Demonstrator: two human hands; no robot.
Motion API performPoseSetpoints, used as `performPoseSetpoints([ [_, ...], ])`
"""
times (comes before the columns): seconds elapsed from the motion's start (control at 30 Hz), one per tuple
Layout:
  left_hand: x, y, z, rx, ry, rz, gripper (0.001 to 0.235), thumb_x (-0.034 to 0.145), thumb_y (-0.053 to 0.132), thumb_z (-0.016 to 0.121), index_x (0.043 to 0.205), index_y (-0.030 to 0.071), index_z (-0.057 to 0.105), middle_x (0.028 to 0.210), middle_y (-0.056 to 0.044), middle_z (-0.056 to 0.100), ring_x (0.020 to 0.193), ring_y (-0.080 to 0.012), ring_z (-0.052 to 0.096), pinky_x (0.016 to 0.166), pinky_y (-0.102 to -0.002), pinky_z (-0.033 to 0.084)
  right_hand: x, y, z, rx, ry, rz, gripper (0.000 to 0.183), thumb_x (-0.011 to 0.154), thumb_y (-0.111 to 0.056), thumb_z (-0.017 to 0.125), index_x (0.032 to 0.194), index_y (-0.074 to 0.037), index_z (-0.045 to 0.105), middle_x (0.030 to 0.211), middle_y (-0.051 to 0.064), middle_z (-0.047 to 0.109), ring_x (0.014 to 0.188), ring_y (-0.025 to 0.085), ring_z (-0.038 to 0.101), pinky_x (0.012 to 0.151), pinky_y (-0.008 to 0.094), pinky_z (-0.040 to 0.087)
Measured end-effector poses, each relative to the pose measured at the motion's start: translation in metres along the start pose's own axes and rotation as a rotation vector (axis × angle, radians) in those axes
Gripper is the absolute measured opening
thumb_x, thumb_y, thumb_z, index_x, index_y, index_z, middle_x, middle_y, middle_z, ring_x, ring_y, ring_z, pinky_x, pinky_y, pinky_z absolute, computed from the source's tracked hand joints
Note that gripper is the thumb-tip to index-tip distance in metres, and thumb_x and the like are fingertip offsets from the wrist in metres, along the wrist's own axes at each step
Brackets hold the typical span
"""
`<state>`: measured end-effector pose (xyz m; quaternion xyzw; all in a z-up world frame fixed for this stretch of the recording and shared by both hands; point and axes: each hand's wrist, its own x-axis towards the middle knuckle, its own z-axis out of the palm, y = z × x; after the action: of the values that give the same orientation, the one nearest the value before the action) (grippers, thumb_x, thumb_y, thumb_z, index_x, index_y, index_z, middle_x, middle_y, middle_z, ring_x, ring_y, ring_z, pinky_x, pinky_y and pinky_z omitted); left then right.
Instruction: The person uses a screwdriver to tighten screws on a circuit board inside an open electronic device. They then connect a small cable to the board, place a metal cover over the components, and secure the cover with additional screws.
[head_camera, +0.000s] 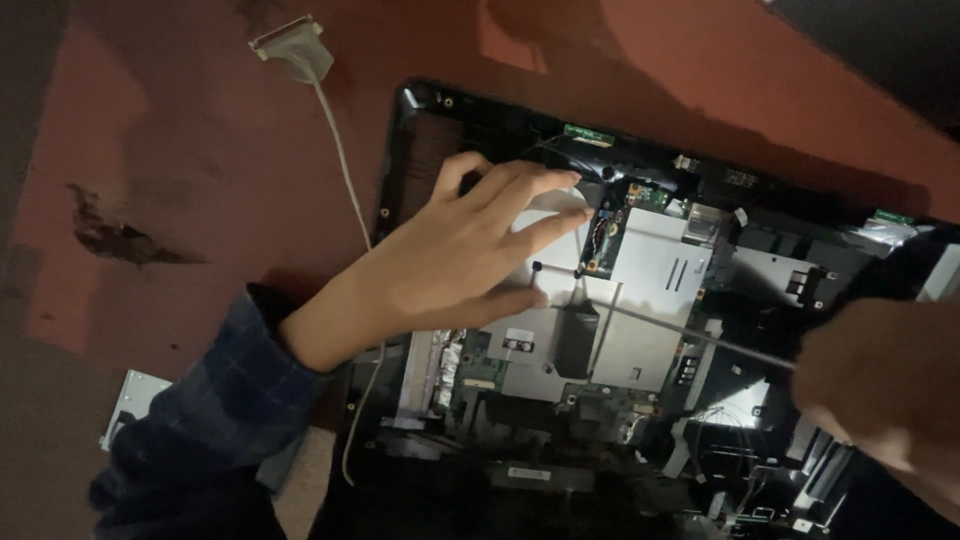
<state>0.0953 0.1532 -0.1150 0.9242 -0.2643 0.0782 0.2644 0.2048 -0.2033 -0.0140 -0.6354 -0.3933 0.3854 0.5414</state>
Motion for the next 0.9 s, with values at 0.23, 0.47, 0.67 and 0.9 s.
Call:
performPoseSetpoints([
  [0.23,0.0,0.001,0.0,0.006,0.017,0.001,0.074,0.105,0.058,0.015,0.145,0.009,0.053,0.145,-0.019,0.049,0.129,-0.0338,0.053,0.103,-0.054,0.032,-0.005,0.007,-0.013,-0.01,-0.195,0.022,0.048,0.091,-0.042,0.052,0.046,-0.029,0.043,0.039,-0.01,0.036,0.029,0.01,0.028,0.028,0.028,0.029],
  [0.47,0.0,0.002,-0.001,-0.036,0.022,-0.004,0.076,0.105,0.058,0.011,0.144,0.008,0.052,0.145,-0.021,0.049,0.129,-0.0354,0.053,0.104,-0.057,0.033,-0.026,0.006,-0.027,-0.049,-0.251,0.321,0.045,0.087,-0.042,0.061,0.044,-0.029,0.052,0.04,-0.002,0.04,0.031,0.02,0.029,0.03,0.043,0.03],
  [0.67,-0.001,0.001,-0.001,0.002,0.011,0.002,0.072,0.106,0.057,0.018,0.145,0.008,0.052,0.146,-0.02,0.048,0.132,-0.0343,0.052,0.103,-0.055,0.034,-0.037,0.015,-0.035,0.06,-0.294,0.306,0.065,0.101,-0.062,0.045,0.046,-0.026,0.049,0.043,-0.001,0.036,0.034,0.019,0.022,0.032,0.042,0.028],
  [0.9,0.0,0.002,-0.002,-0.003,0.026,-0.001,0.074,0.105,0.057,0.014,0.144,0.008,0.053,0.145,-0.02,0.049,0.13,-0.0339,0.054,0.104,-0.054,0.033,-0.017,0.007,-0.023,0.079,-0.237,0.253,0.054,0.089,-0.049,0.058,0.044,-0.026,0.04,0.041,-0.001,0.032,0.033,0.018,0.022,0.034,0.039,0.025],
])
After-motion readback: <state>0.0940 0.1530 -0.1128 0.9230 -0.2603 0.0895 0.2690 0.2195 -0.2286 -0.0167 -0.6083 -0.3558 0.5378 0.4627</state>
